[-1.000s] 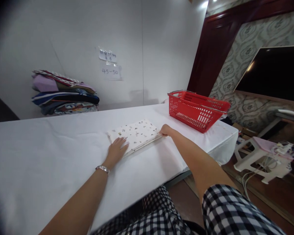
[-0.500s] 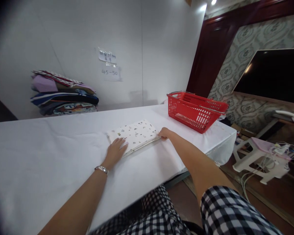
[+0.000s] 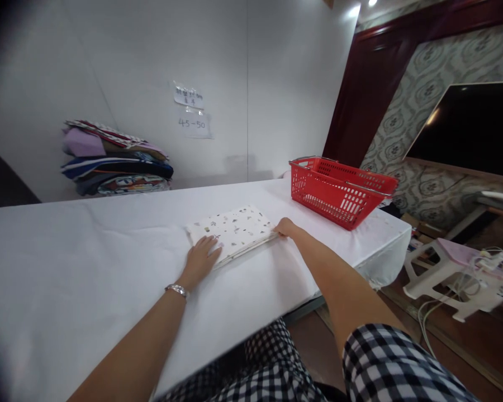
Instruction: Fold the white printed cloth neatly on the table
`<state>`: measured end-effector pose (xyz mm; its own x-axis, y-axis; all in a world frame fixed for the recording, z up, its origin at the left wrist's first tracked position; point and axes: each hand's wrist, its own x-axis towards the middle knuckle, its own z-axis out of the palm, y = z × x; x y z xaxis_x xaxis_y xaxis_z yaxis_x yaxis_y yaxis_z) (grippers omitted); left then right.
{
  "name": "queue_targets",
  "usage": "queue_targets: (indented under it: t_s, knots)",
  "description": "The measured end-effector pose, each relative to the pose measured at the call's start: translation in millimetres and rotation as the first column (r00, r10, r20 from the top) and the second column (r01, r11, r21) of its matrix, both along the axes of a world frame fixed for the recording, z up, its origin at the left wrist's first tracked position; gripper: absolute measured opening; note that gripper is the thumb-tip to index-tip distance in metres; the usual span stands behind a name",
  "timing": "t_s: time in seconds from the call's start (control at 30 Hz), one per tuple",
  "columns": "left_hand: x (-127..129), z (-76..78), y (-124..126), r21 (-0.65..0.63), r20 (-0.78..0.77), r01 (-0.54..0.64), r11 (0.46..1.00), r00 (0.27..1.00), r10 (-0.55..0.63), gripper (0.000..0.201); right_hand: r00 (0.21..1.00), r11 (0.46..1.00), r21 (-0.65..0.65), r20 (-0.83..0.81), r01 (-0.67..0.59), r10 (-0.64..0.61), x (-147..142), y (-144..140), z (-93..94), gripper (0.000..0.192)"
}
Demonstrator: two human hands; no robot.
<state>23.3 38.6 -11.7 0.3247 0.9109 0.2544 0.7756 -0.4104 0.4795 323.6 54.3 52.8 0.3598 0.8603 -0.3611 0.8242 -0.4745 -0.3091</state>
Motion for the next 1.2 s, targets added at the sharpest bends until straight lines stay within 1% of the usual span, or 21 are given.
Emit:
queue_targets:
  t_s: [0.17, 0.27, 0.33, 0.4, 0.43, 0.47, 0.53, 0.7, 0.83, 0.9, 0.93, 0.97, 1.0, 1.03, 1.07, 1.1, 1.13, 1.17, 1.2]
  knots:
    - [-1, 0.6, -1, -0.017, -0.015, -0.011, 1.000, 1.000, 0.011, 0.040, 0.994, 0.997, 0.051, -0.091, 0.058, -0.054, 3, -10, -11.0, 0.024]
    - [0, 4.3, -5, 0.042, -0.056, -0.013, 0.999, 0.998, 0.015, 0.040, 0.988, 0.992, 0.095, -0.140, 0.084, -0.070, 5, -9, -12.1, 0.021]
    - [1, 6.8, -10, 0.121, -0.096, 0.029, 0.992, 0.995, -0.017, 0.041, 0.984, 0.986, 0.138, -0.162, 0.094, -0.072, 6, -7, -12.1, 0.019]
    - [4, 7.6, -16, 0.181, -0.140, 0.118, 0.976, 0.986, -0.093, 0.043, 0.981, 0.977, 0.184, -0.181, 0.102, -0.069, 8, -5, -13.6, 0.019]
    - [6, 7.1, -19, 0.188, -0.160, 0.163, 0.968, 0.978, -0.134, 0.044, 0.980, 0.974, 0.200, -0.189, 0.107, -0.068, 9, -5, -15.1, 0.019]
    - [7, 5.9, -21, 0.181, -0.179, 0.201, 0.963, 0.969, -0.168, 0.044, 0.978, 0.972, 0.206, -0.197, 0.110, -0.069, 10, -5, -17.1, 0.020]
    - [9, 2.7, -23, 0.149, -0.207, 0.236, 0.960, 0.957, -0.203, 0.043, 0.975, 0.974, 0.196, -0.209, 0.114, -0.072, 12, -6, -22.0, 0.021]
    - [8, -1.4, -21, 0.118, -0.254, 0.240, 0.964, 0.945, -0.205, 0.044, 0.976, 0.978, 0.190, -0.213, 0.089, -0.048, 17, -9, -30.8, 0.017]
    - [7, -0.7, -20, 0.106, -0.272, 0.247, 0.963, 0.939, -0.211, 0.045, 0.990, 0.970, 0.237, -0.139, 0.051, -0.018, 19, -14, -32.0, 0.023]
    - [7, -1.3, -20, 0.104, -0.275, 0.252, 0.962, 0.937, -0.215, 0.045, 0.997, 0.954, 0.299, -0.073, 0.030, -0.009, 15, -19, -32.7, 0.028]
    - [7, -1.8, -20, 0.106, -0.275, 0.252, 0.962, 0.937, -0.215, 0.045, 1.000, 0.932, 0.362, -0.015, -0.013, 0.020, 12, -22, -33.4, 0.032]
    - [7, -2.4, -20, 0.111, -0.276, 0.252, 0.961, 0.937, -0.214, 0.045, 0.995, 0.896, 0.435, 0.062, -0.094, 0.075, 8, -26, -34.5, 0.037]
    - [7, -2.9, -20, 0.119, -0.276, 0.253, 0.960, 0.937, -0.213, 0.045, 0.975, 0.840, 0.498, 0.155, -0.215, 0.158, 2, -29, -36.0, 0.040]
    - [7, -3.3, -20, 0.127, -0.277, 0.254, 0.959, 0.937, -0.211, 0.045, 0.933, 0.765, 0.537, 0.252, -0.356, 0.258, -5, -32, -37.9, 0.043]
    - [7, -3.5, -20, 0.135, -0.279, 0.254, 0.958, 0.937, -0.209, 0.045, 0.869, 0.678, 0.544, 0.340, -0.494, 0.359, -12, -34, -40.0, 0.045]
    - [7, -3.5, -21, 0.142, -0.282, 0.254, 0.957, 0.937, -0.207, 0.045, 0.801, 0.604, 0.526, 0.399, -0.598, 0.446, -19, -34, -42.5, 0.048]
    - [7, -3.4, -21, 0.150, -0.284, 0.253, 0.956, 0.937, -0.204, 0.045, 0.750, 0.560, 0.498, 0.426, -0.662, 0.507, -25, -34, -45.0, 0.050]
    - [7, -3.4, -22, 0.158, -0.286, 0.252, 0.955, 0.937, -0.200, 0.044, 0.721, 0.545, 0.472, 0.435, -0.693, 0.540, -29, -33, -47.7, 0.052]
    - [7, -3.4, -22, 0.167, -0.287, 0.251, 0.954, 0.938, -0.196, 0.044, 0.713, 0.555, 0.448, 0.434, -0.701, 0.551, -32, -31, -50.3, 0.054]
